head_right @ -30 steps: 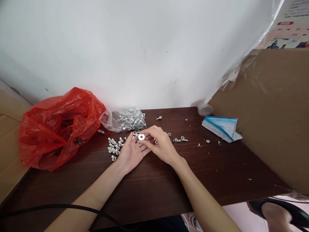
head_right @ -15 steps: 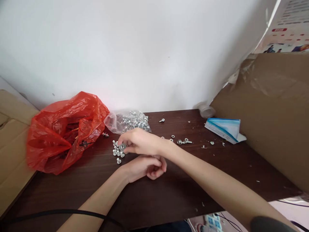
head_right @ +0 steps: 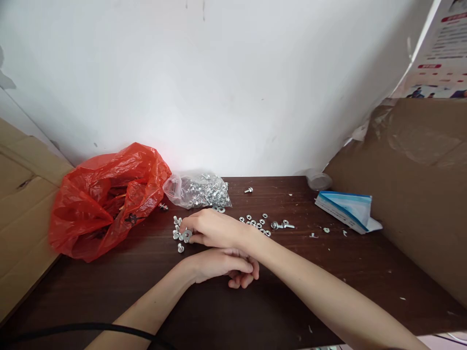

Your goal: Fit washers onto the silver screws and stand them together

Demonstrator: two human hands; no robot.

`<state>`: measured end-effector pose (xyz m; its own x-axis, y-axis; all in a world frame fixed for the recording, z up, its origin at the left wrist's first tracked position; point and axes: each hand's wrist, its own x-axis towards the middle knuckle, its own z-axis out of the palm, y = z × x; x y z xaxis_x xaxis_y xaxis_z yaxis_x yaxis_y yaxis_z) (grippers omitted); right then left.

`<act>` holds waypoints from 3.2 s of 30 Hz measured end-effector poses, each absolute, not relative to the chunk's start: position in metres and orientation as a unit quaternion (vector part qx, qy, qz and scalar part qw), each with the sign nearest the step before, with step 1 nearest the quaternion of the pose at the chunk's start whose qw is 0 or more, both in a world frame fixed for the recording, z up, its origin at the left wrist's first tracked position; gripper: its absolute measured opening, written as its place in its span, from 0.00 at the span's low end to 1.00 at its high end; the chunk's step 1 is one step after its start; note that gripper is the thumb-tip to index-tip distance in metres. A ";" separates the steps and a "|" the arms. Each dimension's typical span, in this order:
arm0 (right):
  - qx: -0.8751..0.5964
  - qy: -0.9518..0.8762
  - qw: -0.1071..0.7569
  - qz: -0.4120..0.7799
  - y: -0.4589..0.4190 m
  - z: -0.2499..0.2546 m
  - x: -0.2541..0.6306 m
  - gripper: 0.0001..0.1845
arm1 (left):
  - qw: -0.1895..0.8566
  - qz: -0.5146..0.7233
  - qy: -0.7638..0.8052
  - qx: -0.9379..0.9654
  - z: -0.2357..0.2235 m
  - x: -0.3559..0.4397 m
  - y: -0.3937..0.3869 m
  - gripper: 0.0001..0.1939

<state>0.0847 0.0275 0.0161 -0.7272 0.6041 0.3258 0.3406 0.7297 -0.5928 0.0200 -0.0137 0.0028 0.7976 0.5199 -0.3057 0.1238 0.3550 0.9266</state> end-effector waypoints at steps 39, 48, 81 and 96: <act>-0.354 -0.871 0.297 0.169 0.013 -0.007 0.142 0.06 | 0.106 0.099 0.441 0.886 0.017 -0.041 -0.047 0.14; -0.340 -0.874 0.304 0.170 0.010 -0.011 0.132 0.07 | 0.031 0.059 0.444 0.893 0.010 -0.040 -0.062 0.22; -0.373 -0.877 0.282 0.109 0.018 -0.006 0.089 0.06 | -0.044 0.296 0.524 0.797 -0.004 -0.076 -0.068 0.28; -0.365 -0.815 0.325 0.312 0.008 -0.017 0.085 0.21 | 0.131 0.306 0.526 0.783 -0.010 -0.083 -0.027 0.42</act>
